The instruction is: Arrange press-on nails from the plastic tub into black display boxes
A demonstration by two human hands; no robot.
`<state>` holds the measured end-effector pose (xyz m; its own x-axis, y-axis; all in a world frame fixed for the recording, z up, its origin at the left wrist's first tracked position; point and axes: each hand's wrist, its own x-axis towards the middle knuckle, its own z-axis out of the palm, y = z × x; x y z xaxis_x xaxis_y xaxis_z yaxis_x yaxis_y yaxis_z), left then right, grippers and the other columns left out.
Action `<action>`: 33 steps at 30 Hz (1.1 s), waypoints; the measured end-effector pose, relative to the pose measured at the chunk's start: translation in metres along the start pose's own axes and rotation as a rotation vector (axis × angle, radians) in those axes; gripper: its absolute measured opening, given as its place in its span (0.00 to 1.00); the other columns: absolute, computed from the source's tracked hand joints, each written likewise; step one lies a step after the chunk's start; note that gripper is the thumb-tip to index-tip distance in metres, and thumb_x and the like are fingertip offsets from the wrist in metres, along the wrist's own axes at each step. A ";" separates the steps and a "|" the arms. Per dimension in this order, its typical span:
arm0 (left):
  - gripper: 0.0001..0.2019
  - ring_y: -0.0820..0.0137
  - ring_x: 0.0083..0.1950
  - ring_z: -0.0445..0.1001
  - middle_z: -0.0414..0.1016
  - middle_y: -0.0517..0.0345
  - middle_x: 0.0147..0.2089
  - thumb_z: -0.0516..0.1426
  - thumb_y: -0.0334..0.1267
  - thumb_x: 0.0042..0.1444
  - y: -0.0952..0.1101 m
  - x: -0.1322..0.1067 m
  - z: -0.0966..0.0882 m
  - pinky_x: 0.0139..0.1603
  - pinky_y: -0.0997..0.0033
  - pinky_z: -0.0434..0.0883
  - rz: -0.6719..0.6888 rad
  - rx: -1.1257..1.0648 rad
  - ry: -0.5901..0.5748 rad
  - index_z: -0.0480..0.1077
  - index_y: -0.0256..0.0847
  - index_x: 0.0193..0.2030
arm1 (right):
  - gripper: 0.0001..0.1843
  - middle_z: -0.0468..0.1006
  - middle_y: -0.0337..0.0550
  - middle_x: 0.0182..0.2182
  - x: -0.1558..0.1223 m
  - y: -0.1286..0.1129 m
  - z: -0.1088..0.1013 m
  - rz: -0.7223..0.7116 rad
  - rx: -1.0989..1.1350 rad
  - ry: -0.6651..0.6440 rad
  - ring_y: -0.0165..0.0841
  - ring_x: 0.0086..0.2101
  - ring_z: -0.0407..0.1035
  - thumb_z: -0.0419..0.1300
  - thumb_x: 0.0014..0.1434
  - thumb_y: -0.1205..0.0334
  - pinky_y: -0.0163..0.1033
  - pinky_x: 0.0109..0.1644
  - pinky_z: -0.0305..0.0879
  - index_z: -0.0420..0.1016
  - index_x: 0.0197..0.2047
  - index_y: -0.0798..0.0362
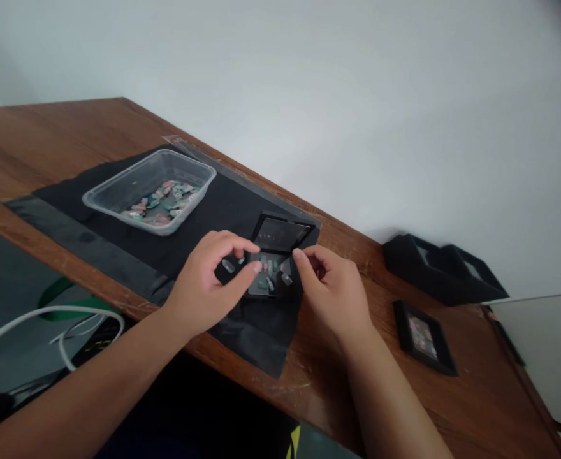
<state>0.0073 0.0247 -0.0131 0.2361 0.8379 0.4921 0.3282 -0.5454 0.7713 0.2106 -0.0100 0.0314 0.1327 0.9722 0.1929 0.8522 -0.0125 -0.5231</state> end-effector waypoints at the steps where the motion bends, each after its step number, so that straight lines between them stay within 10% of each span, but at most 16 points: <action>1: 0.06 0.65 0.45 0.71 0.72 0.57 0.40 0.58 0.35 0.63 -0.001 0.000 -0.001 0.49 0.64 0.68 -0.020 0.032 0.042 0.75 0.42 0.45 | 0.19 0.73 0.36 0.21 0.000 0.000 0.001 0.003 -0.001 0.001 0.31 0.23 0.65 0.56 0.67 0.45 0.36 0.28 0.51 0.78 0.33 0.48; 13: 0.17 0.51 0.57 0.69 0.75 0.49 0.53 0.56 0.48 0.64 -0.038 -0.015 -0.051 0.58 0.49 0.68 0.036 0.500 -0.177 0.78 0.46 0.54 | 0.09 0.68 0.32 0.19 -0.004 -0.006 0.010 -0.039 -0.019 -0.054 0.29 0.23 0.63 0.61 0.62 0.52 0.35 0.28 0.50 0.79 0.35 0.46; 25: 0.15 0.55 0.54 0.70 0.76 0.51 0.51 0.54 0.50 0.67 -0.036 -0.009 -0.039 0.56 0.49 0.69 0.033 0.482 -0.283 0.82 0.50 0.45 | 0.11 0.69 0.32 0.20 -0.006 -0.009 0.012 -0.060 -0.041 -0.107 0.28 0.22 0.63 0.60 0.64 0.50 0.35 0.28 0.50 0.80 0.36 0.46; 33: 0.10 0.61 0.48 0.76 0.80 0.54 0.43 0.59 0.46 0.63 -0.020 -0.011 -0.034 0.48 0.62 0.73 -0.103 0.196 -0.132 0.79 0.46 0.37 | 0.07 0.71 0.33 0.21 -0.005 -0.006 0.003 -0.141 -0.117 -0.172 0.29 0.23 0.65 0.61 0.62 0.57 0.35 0.29 0.52 0.81 0.38 0.45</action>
<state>-0.0330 0.0267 -0.0201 0.3056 0.8861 0.3484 0.5247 -0.4621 0.7149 0.2032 -0.0137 0.0308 -0.0710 0.9916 0.1080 0.9105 0.1086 -0.3990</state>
